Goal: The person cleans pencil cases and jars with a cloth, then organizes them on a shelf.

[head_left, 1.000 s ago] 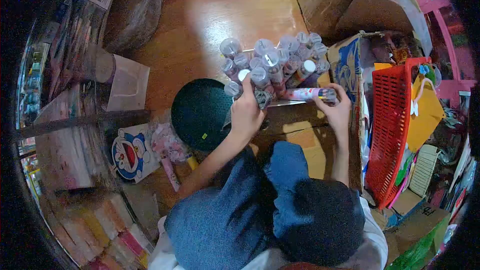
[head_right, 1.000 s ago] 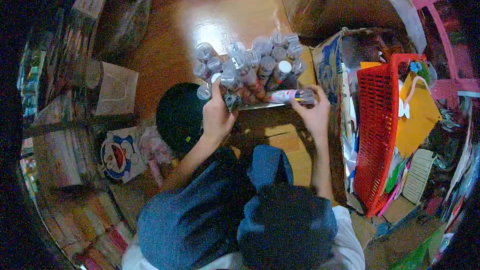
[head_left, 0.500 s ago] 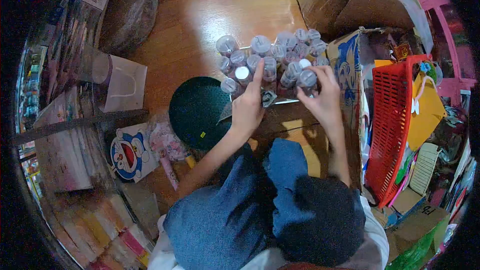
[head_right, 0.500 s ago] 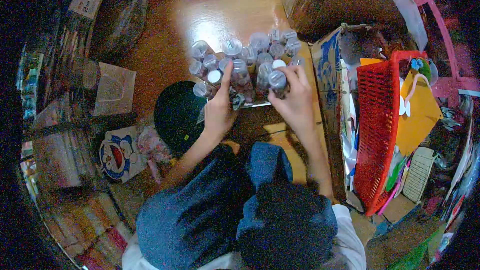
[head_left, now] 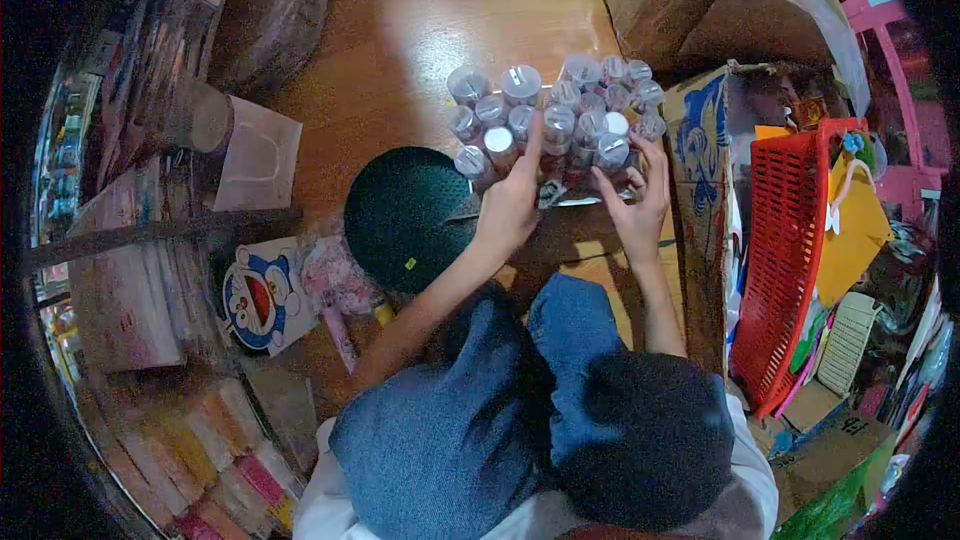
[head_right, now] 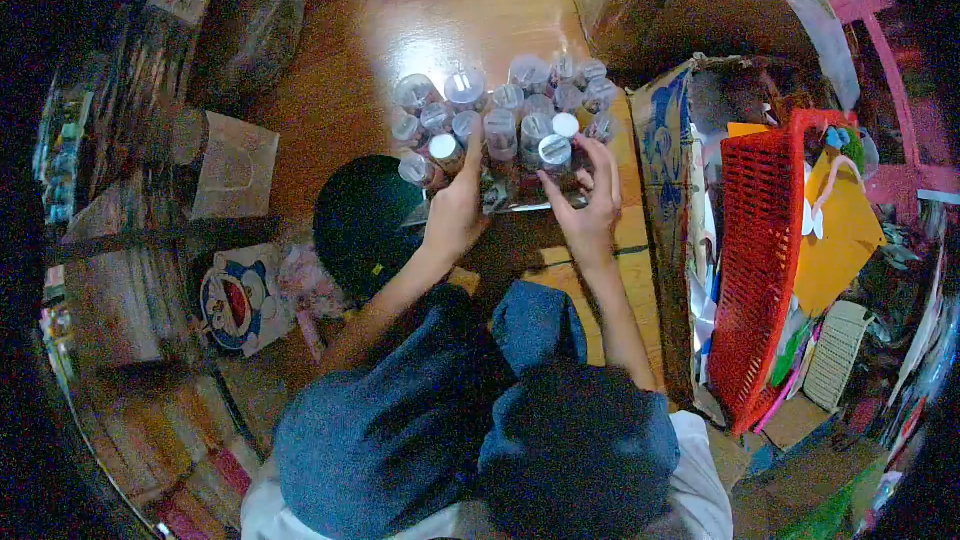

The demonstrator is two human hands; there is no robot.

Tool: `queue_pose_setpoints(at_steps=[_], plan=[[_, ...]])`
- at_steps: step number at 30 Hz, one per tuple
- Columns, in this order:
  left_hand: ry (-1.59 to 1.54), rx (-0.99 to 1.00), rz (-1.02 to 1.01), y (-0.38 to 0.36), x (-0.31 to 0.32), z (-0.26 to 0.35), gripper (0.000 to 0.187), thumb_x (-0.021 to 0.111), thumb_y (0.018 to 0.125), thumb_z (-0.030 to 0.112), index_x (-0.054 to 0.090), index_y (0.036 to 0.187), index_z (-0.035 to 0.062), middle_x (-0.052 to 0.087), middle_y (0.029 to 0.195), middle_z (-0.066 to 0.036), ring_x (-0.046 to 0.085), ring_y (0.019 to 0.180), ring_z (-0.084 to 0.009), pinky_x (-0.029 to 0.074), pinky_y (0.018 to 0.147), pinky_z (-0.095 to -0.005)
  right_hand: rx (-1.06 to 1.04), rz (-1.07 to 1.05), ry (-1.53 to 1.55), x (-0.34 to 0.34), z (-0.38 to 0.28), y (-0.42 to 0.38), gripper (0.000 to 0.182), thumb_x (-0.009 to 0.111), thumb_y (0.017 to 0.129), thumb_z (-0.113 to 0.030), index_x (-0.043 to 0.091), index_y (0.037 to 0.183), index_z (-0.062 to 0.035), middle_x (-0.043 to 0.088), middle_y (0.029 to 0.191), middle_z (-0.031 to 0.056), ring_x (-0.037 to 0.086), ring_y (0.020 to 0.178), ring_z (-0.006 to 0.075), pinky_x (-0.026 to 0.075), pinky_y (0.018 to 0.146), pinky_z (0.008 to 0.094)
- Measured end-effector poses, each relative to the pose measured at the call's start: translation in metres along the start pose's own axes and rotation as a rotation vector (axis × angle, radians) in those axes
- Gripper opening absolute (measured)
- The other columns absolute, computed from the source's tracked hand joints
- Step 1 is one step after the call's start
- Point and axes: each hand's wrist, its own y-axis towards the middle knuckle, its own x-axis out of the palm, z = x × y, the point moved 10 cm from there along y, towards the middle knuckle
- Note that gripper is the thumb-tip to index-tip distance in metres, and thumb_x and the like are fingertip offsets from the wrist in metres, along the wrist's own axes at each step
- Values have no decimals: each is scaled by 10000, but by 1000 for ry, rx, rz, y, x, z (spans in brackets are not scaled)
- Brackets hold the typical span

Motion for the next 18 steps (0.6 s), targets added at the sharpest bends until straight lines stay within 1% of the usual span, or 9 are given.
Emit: queue_pose_setpoints(at_steps=[4, 7, 9, 11, 12, 13, 15, 17, 18], plan=[[-101, 143, 151, -50, -13, 10, 853, 706, 784, 122, 166, 1444, 105, 631, 764, -134, 632, 607, -265, 495, 547, -350, 96, 160, 122, -16, 18, -10, 437, 723, 745, -2, 506, 1123, -32, 499, 1137, 93, 541, 1005, 190, 502, 731, 266], [-195, 257, 61, -96, -14, -8, 684, 688, 792, 84, 339, 1380, 70, 638, 789, -113, 629, 677, -180, 502, 620, -287, 110, 236, 224, -28, 34, -4, 381, 721, 756, -4, 488, 1056, -33, 497, 1062, 61, 559, 890, 165, 500, 679, 254], [-363, 0, 64, -125, -17, -59, 552, 672, 790, 63, 465, 1302, 79, 654, 828, -116, 656, 687, -231, 511, 608, -321, 11, 161, -115, -27, 24, 6, 320, 730, 750, -16, 518, 990, -11, 513, 967, 63, 537, 838, 143, 480, 676, 245], [-343, -388, 291, -158, -42, -110, 422, 661, 796, 39, 530, 1197, 66, 642, 938, -118, 633, 839, -211, 503, 708, -329, -5, 153, -23, -25, 18, 8, 314, 751, 732, -38, 536, 959, -14, 517, 953, 70, 525, 869, 145, 454, 701, 252], [-31, -266, 441, -161, -91, -76, 388, 657, 799, 33, 540, 1168, 64, 631, 977, -117, 612, 898, -204, 494, 755, -330, -70, 163, -112, -27, 18, 6, 319, 756, 728, -41, 537, 959, -15, 512, 946, 66, 523, 847, 141, 444, 687, 245], [-23, -348, 544, -177, -111, -82, 375, 651, 801, 31, 540, 1158, 56, 614, 1008, -121, 585, 938, -196, 476, 802, -325, -142, 175, -198, -26, 14, 7, 325, 761, 723, -44, 539, 959, -17, 507, 940, 62, 521, 825, 137, 434, 672, 238], [1, -444, 662, -215, -140, -101, 361, 645, 804, 30, 540, 1149, 48, 597, 1039, -126, 557, 978, -189, 458, 848, -319, -34, 176, 50, -26, 23, -1, 355, 757, 720, -24, 511, 975, -21, 474, 929, 44, 485, 771, 117, 429, 685, 232], [134, -622, 784, -270, -171, -139, 338, 624, 822, 42, 530, 1146, 24, 588, 1039, -114, 546, 958, -195, 442, 870, -302, 48, 219, 62, -34, 30, -16, 365, 742, 730, -11, 489, 993, -27, 466, 954, 49, 471, 811, 126, 423, 720, 247], [149, -849, 665, -288, -177, -161, 357, 635, 823, 84, 523, 1154, 13, 585, 1055, -137, 553, 975, -222, 446, 879, -324, -8, 238, -37, -40, 21, -21, 354, 728, 742, -2, 482, 996, -28, 460, 957, 51, 464, 817, 127, 419, 718, 241]])
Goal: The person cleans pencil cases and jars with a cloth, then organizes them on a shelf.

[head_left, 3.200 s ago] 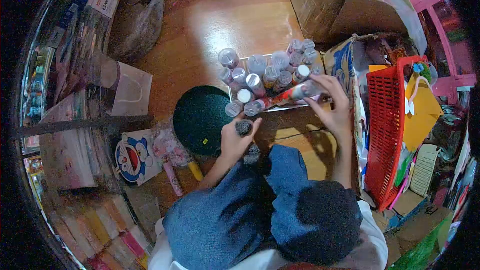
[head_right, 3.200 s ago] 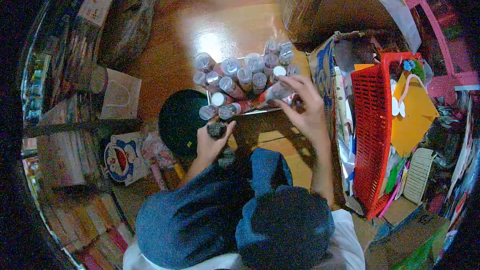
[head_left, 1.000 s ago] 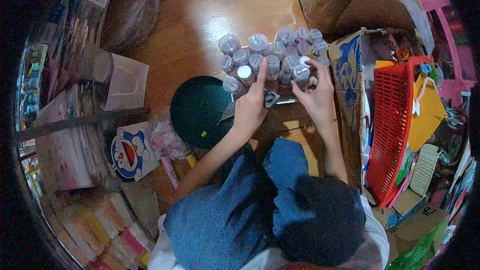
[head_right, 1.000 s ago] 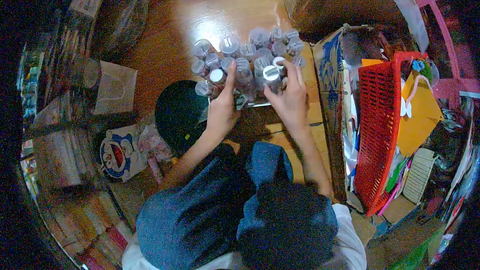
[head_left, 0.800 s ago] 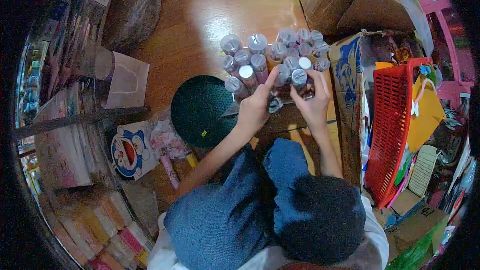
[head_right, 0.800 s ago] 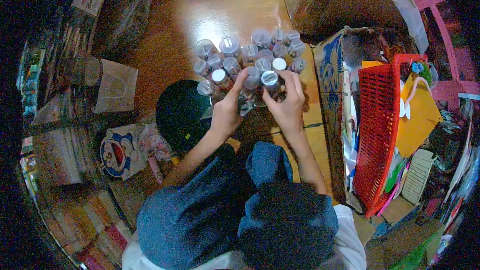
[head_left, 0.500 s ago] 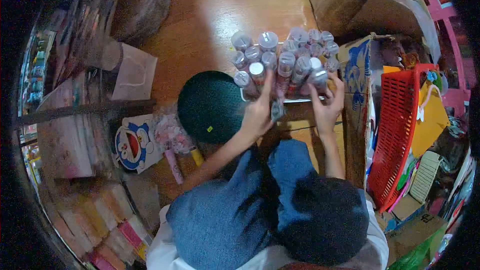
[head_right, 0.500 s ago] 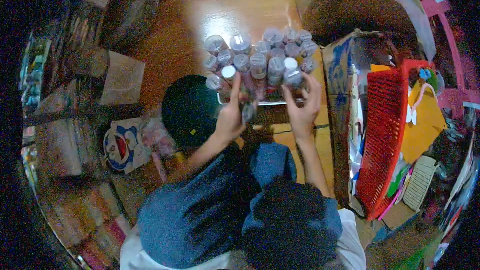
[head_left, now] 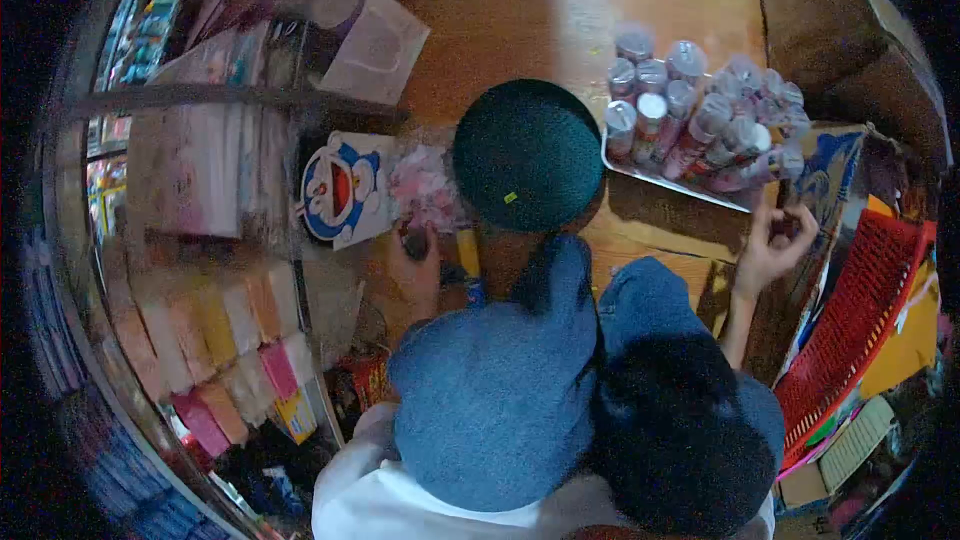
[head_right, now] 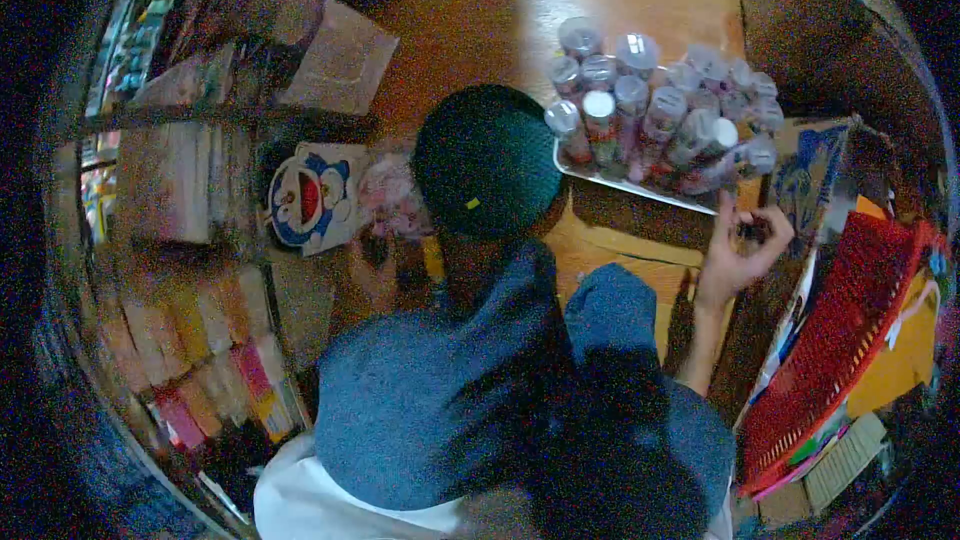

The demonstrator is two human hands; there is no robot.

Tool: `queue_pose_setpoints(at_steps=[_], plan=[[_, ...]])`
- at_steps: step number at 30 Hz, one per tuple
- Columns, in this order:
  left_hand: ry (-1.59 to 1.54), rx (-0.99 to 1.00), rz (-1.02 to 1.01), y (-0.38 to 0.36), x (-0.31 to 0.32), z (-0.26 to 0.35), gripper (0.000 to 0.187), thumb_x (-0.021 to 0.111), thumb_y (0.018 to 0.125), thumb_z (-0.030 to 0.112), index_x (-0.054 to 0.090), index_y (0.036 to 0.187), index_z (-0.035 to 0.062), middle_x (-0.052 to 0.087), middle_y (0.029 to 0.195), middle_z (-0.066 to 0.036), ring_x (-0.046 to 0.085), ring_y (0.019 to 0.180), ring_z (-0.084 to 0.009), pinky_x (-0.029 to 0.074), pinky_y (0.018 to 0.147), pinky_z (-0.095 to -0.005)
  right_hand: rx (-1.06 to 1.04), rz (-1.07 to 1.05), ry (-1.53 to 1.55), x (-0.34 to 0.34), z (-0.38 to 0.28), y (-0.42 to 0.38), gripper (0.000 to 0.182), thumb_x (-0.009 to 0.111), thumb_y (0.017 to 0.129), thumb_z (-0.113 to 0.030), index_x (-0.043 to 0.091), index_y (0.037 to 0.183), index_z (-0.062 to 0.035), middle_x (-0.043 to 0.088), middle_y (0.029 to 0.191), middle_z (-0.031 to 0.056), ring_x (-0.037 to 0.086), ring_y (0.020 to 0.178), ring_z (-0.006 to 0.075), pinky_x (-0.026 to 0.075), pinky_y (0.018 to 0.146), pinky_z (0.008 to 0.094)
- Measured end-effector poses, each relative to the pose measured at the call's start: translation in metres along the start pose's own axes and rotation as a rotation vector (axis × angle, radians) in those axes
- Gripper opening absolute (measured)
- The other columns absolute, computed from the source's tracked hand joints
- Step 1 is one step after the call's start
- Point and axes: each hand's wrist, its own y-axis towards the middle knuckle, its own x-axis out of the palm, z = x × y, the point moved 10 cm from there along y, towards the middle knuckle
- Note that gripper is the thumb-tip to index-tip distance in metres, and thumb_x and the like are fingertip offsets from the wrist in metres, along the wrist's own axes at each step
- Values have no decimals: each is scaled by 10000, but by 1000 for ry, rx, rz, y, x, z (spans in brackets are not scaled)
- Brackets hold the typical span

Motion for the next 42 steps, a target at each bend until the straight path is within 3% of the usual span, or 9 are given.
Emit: queue_pose_setpoints(at_steps=[7, 12, 21, 28, 32, 34, 35, 37, 42], plan=[[819, -59, -486, -2, 29, -229, 619, 654, 783, 415, 489, 1186, -25, 600, 973, -266, 587, 907, -411, 485, 776, -458, -68, -46, 69, -9, -39, -10, 268, 628, 783, 69, 470, 980, -22, 476, 955, 73, 474, 859, 162, 407, 794, 276], [537, -22, -181, 7, -5, -118, 549, 657, 784, 437, 563, 1068, -24, 612, 849, -230, 615, 766, -366, 492, 677, -428, -122, -83, 130, -3, -67, -15, 235, 586, 791, 94, 476, 967, -16, 505, 922, 97, 496, 874, 204, 396, 845, 319], [-563, -104, -518, -27, 48, 213, 238, 594, 895, 207, 582, 1048, 25, 627, 964, -57, 576, 876, -136, 459, 770, -286, -166, -1213, 469, 141, -170, -92, 583, 556, 870, -143, 314, 1387, -21, 446, 1262, 205, 499, 1107, 350, 397, 952, 360], [-1285, 123, -475, -4, 120, 280, 696, 200, 934, 605, 477, 1228, 39, 595, 983, -44, 563, 919, -167, 451, 823, -309, -218, -881, 359, 107, -158, -47, 544, 506, 926, -188, 294, 1396, -16, 444, 1318, 240, 495, 1171, 358, 402, 949, 358], [-2028, 514, -1490, 11, 100, 333, 843, 154, 870, 703, 360, 1358, 48, 548, 1197, -124, 552, 1055, -227, 439, 929, -377, -70, -916, 505, 111, -148, -68, 543, 501, 934, -209, 290, 1394, -12, 410, 1363, 214, 474, 1211, 293, 370, 985, 352], [-1970, 57, -1065, 22, 116, 322, 912, 217, 828, 749, 285, 1390, 35, 458, 1313, -164, 490, 1160, -279, 395, 981, -371, -44, -901, 527, 118, -144, -65, 562, 498, 937, -213, 257, 1406, -19, 403, 1371, 196, 470, 1209, 277, 372, 980, 348], [-2133, 157, -1457, -10, 109, 337, 923, 224, 820, 752, 196, 1433, 64, 278, 1451, -187, 292, 1327, -345, 245, 1097, -430, -15, -884, 537, 122, -141, -63, 582, 495, 940, -217, 224, 1418, -25, 396, 1378, 178, 465, 1207, 260, 374, 974, 344], [-1505, 141, -1090, -38, 129, 314, 904, 226, 828, 738, 176, 1440, 74, 243, 1463, -191, 292, 1327, -352, 242, 1092, -468, 146, -870, 814, 126, -135, -58, 568, 478, 952, -228, 197, 1408, -37, 395, 1355, 145, 453, 1193, 237, 393, 945, 328], [-1994, -30, -1002, -3, 128, 311, 850, 227, 865, 686, 171, 1435, 58, 201, 1480, -177, 256, 1347, -311, 218, 1107, -433, 254, -970, 767, 124, -121, -74, 445, 443, 971, -223, 259, 1327, -30, 366, 1287, 123, 458, 1159, 222, 421, 917, 340]])
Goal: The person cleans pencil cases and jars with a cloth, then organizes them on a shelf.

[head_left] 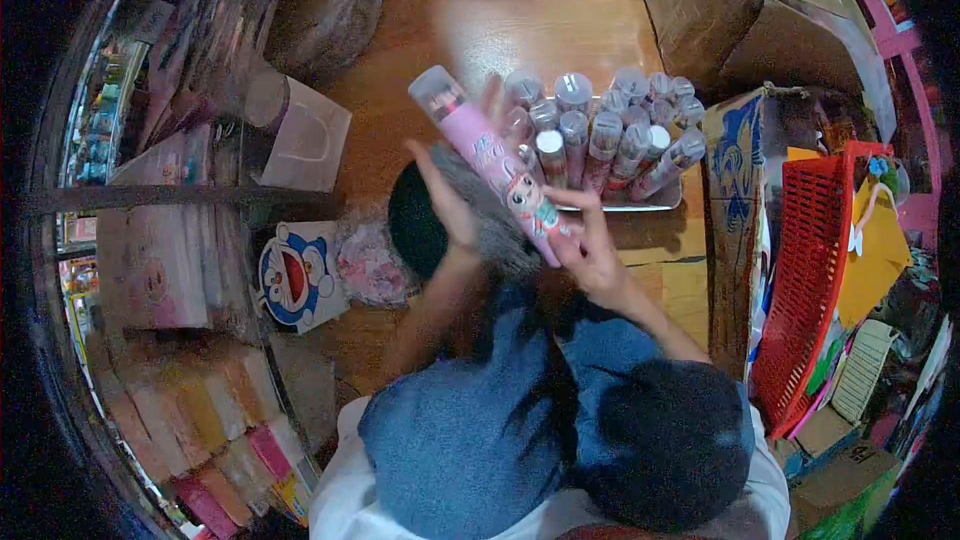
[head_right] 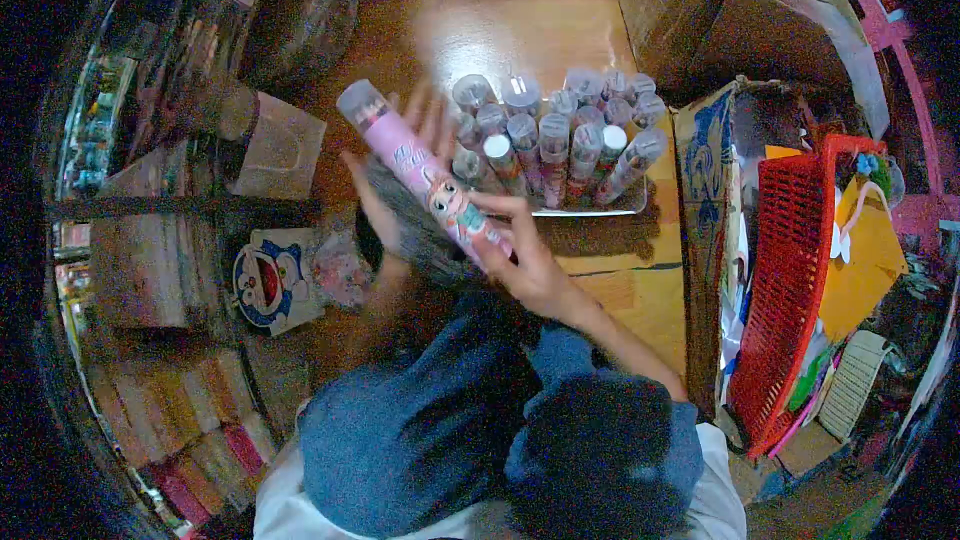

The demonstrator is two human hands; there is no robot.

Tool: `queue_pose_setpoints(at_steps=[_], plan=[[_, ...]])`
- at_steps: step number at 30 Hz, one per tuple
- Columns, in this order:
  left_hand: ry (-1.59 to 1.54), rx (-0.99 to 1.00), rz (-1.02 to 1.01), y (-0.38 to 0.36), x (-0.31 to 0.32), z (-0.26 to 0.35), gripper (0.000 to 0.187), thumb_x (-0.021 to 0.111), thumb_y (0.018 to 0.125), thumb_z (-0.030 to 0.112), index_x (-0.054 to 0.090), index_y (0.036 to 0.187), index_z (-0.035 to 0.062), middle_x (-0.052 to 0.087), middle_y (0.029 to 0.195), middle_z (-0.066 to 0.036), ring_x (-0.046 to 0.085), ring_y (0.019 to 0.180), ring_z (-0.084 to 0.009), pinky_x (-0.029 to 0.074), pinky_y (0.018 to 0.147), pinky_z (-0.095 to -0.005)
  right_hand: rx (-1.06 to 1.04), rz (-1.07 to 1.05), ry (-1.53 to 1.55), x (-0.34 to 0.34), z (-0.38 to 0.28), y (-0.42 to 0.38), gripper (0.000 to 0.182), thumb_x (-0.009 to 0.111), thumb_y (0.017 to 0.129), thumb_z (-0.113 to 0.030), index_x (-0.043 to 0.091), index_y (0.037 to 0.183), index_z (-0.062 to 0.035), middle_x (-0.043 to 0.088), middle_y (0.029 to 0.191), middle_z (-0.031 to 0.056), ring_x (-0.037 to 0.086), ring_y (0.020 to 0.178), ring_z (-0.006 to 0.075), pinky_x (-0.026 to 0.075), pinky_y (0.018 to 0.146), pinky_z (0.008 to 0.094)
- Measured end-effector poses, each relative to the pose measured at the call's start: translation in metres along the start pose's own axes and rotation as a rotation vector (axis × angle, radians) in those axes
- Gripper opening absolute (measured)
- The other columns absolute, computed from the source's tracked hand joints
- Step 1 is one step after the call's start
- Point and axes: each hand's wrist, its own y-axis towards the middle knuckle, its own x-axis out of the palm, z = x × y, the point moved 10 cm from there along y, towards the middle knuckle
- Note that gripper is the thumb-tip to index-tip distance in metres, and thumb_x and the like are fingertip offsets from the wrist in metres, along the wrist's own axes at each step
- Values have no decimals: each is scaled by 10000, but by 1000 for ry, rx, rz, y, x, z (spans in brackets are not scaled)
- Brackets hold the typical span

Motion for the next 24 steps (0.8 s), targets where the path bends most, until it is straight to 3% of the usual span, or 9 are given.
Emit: queue_pose_setpoints(at_steps=[2, 5, 7, 9, 12, 15, 18, 21, 24], plan=[[-204, 50, -90, 20, 5, 26, 791, 225, 892, 651, 198, 1434, 75, 235, 1470, -173, 310, 1322, -308, 232, 1097, -438, 27, -54, 22, 8, 5, -10, 437, 443, 970, -213, 260, 1328, -41, 400, 1236, 132, 491, 1106, 218, 440, 886, 344], [424, 202, -10, 28, 27, 51, 833, 285, 865, 671, 195, 1435, 70, 216, 1472, -193, 271, 1341, -325, 229, 1097, -459, 161, -166, 489, 21, 23, -15, 416, 423, 975, -238, 270, 1315, -53, 520, 983, 146, 573, 824, 191, 476, 700, 315], [-298, -175, -303, 14, 46, 1, 912, 325, 828, 708, 198, 1426, 32, 175, 1487, -192, 292, 1329, -344, 241, 1092, -459, 211, -122, 613, 23, 19, -8, 394, 390, 981, -303, 291, 1279, -65, 507, 785, 109, 491, 609, 149, 409, 539, 279], [332, -182, -14, 2, 0, -23, 992, 331, 797, 742, 200, 1410, -27, 210, 1459, -247, 328, 1309, -359, 301, 1060, -448, 434, -89, 1029, 31, 27, -11, 382, 350, 977, -387, 378, 1183, -66, 459, 709, 82, 414, 529, 138, 353, 484, 267], [313, -274, -628, -20, 29, -49, 705, 404, 898, 530, 320, 1356, -1, 437, 1303, -269, 468, 1197, -338, 348, 1012, -459, 554, -184, 1258, 42, 43, -21, 430, 339, 959, -477, 461, 1049, -74, 429, 645, 53, 342, 464, 112, 321, 463, 258], [-32, -152, -802, -25, 37, -18, 585, 456, 887, 514, 483, 1148, -8, 619, 961, -199, 616, 906, -316, 374, 951, -418, 551, -301, 1463, 57, 35, -28, 432, 370, 951, -483, 470, 1054, -75, 464, 698, 41, 396, 501, 81, 347, 479, 254], [173, -190, -476, -21, 39, -6, 686, 315, 873, 637, 537, 824, -11, 586, 674, -150, 584, 604, -270, 469, 687, -363, 335, 22, -38, -9, 26, -18, 339, 555, 917, -228, 450, 1196, -67, 506, 861, 45, 517, 692, 93, 440, 612, 257], [702, -286, 333, -39, -8, 12, 670, 292, 909, 602, 585, 815, 6, 591, 635, -117, 571, 552, -223, 476, 619, -296, 195, 36, -271, -39, -33, -8, 468, 611, 875, -175, 424, 1286, -52, 559, 997, 81, 560, 812, 100, 459, 676, 251], [1346, -104, 199, -47, -5, 1, 499, 391, 956, 413, 615, 852, -20, 630, 715, -121, 585, 625, -221, 441, 598, -348, -197, 206, -567, -35, -92, 9, 448, 755, 748, -191, 546, 1104, -19, 616, 978, 89, 591, 865, 120, 470, 735, 275]])
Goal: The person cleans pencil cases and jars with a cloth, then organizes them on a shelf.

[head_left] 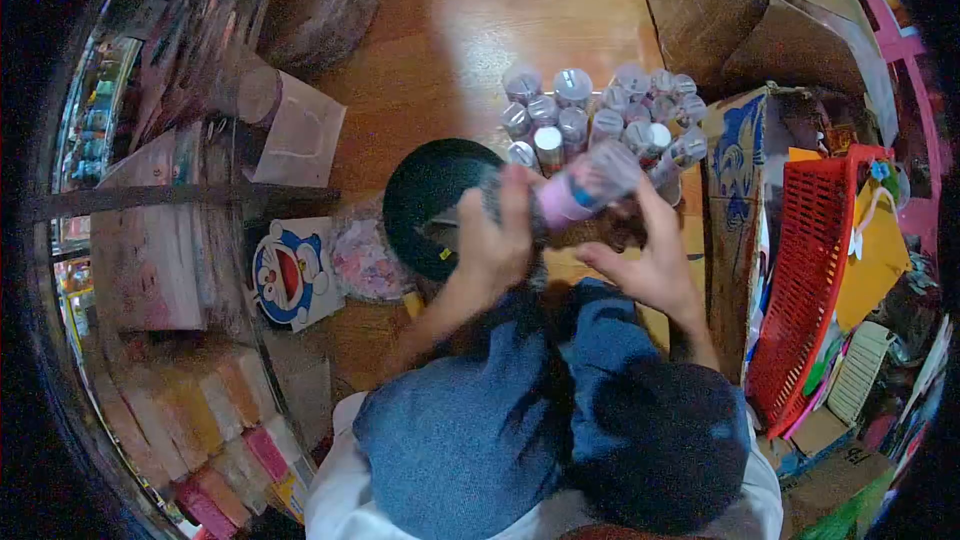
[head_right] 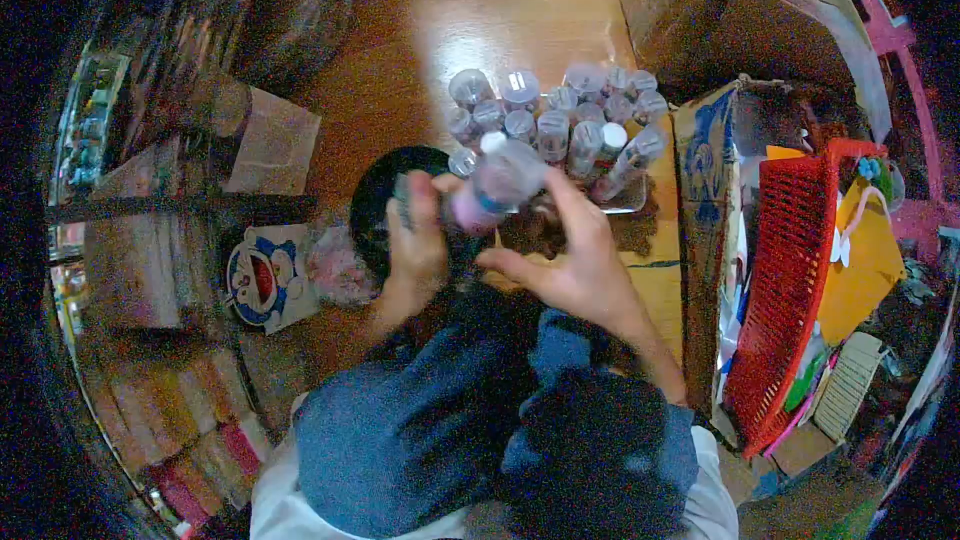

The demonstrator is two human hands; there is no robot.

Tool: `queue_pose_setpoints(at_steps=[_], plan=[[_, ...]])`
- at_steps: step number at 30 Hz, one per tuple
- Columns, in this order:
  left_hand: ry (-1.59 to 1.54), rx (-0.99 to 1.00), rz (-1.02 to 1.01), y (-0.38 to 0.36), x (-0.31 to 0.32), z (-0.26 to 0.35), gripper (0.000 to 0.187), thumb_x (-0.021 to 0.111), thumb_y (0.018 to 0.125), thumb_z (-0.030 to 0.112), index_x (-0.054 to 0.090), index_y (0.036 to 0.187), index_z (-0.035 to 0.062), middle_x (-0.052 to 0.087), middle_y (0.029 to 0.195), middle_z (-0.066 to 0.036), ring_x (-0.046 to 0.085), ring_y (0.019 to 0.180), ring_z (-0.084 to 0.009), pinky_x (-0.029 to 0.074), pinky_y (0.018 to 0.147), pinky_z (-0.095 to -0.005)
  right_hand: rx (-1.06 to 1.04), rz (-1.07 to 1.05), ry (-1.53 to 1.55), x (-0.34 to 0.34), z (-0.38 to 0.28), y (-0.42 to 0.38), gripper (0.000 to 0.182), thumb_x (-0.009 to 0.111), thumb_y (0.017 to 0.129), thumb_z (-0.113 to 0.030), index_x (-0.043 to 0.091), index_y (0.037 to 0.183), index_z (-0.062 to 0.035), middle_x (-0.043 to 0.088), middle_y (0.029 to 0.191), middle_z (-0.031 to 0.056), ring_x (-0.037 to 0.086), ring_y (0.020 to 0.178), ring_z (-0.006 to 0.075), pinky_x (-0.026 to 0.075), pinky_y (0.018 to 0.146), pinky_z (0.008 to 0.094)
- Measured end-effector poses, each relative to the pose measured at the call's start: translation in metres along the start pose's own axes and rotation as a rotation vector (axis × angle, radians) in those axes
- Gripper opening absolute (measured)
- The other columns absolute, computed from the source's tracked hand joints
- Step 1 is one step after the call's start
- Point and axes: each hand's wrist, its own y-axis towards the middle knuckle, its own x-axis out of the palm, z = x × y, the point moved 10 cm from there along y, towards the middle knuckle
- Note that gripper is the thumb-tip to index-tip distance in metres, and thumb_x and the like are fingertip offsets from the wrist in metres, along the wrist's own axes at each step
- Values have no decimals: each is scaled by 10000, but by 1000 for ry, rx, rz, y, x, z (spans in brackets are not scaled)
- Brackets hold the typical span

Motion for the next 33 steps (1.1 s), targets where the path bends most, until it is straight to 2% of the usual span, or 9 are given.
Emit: queue_pose_setpoints(at_steps=[3, 11, 13, 15, 20, 24, 26, 30, 33], plan=[[67, 83, -113, -7, 27, 13, 455, 398, 959, 383, 613, 847, -2, 614, 696, -114, 574, 635, -196, 445, 633, -345, 349, -77, 116, 7, 39, -6, 421, 816, 669, -198, 611, 981, -4, 658, 947, 89, 606, 870, 124, 468, 790, 280], [-498, -781, -726, -44, 70, -28, 641, 341, 922, 578, 599, 857, -6, 606, 627, -116, 582, 504, -167, 485, 486, -249, 206, 206, 551, -60, 67, -17, 351, 720, 661, -129, 599, 958, 14, 646, 897, 112, 626, 820, 194, 504, 762, 320], [-811, -1002, -1033, -69, 90, -12, 689, 309, 910, 607, 593, 862, -20, 616, 627, -150, 581, 442, -202, 484, 392, -282, 116, 182, 557, -59, 67, -16, 412, 717, 637, -156, 569, 982, 14, 616, 909, 113, 605, 838, 190, 489, 764, 311], [-719, -1098, -1040, -77, 91, -15, 713, 296, 906, 616, 587, 880, -35, 614, 620, -156, 578, 427, -218, 486, 376, -295, -34, -137, 574, -25, 47, -12, 447, 709, 630, -152, 540, 1012, 7, 578, 943, 105, 574, 875, 183, 466, 788, 310], [-650, -1017, -837, -65, 94, -17, 686, 328, 903, 590, 598, 833, -37, 586, 553, -147, 565, 406, -235, 475, 361, -310, 19, -231, 415, 7, 52, -13, 466, 683, 626, -92, 508, 1055, -40, 557, 970, 77, 539, 925, 171, 424, 855, 322], [-641, -606, -396, -26, 71, -31, 625, 333, 923, 547, 585, 823, -16, 569, 554, -130, 540, 412, -206, 450, 393, -296, 263, 15, 578, 14, 68, -21, 744, 670, 796, -162, 256, 1379, 42, 335, 1389, 184, 317, 1308, 268, 246, 1071, 390], [-594, -401, 12, -9, 45, -23, 630, 294, 938, 554, 594, 890, 3, 616, 680, -84, 580, 545, -161, 484, 537, -273, 212, -74, 348, 18, 55, -22, 743, 666, 804, -181, 254, 1384, 35, 332, 1380, 198, 334, 1292, 283, 250, 1067, 391], [-588, -227, 276, -13, 19, -23, 735, 207, 910, 648, 549, 1105, 27, 613, 981, -98, 578, 909, -162, 443, 850, -302, -9, -167, -39, 39, 24, -21, 686, 593, 870, -258, 255, 1411, -5, 396, 1275, 204, 422, 1161, 310, 287, 1024, 388], [-843, -132, 196, -18, 24, -19, 824, 208, 852, 731, 474, 1172, 19, 584, 1068, -99, 553, 982, -199, 407, 910, -341, -84, -92, 33, 43, 25, -19, 627, 538, 904, -281, 282, 1410, -12, 453, 1174, 180, 454, 1079, 297, 319, 991, 367]])
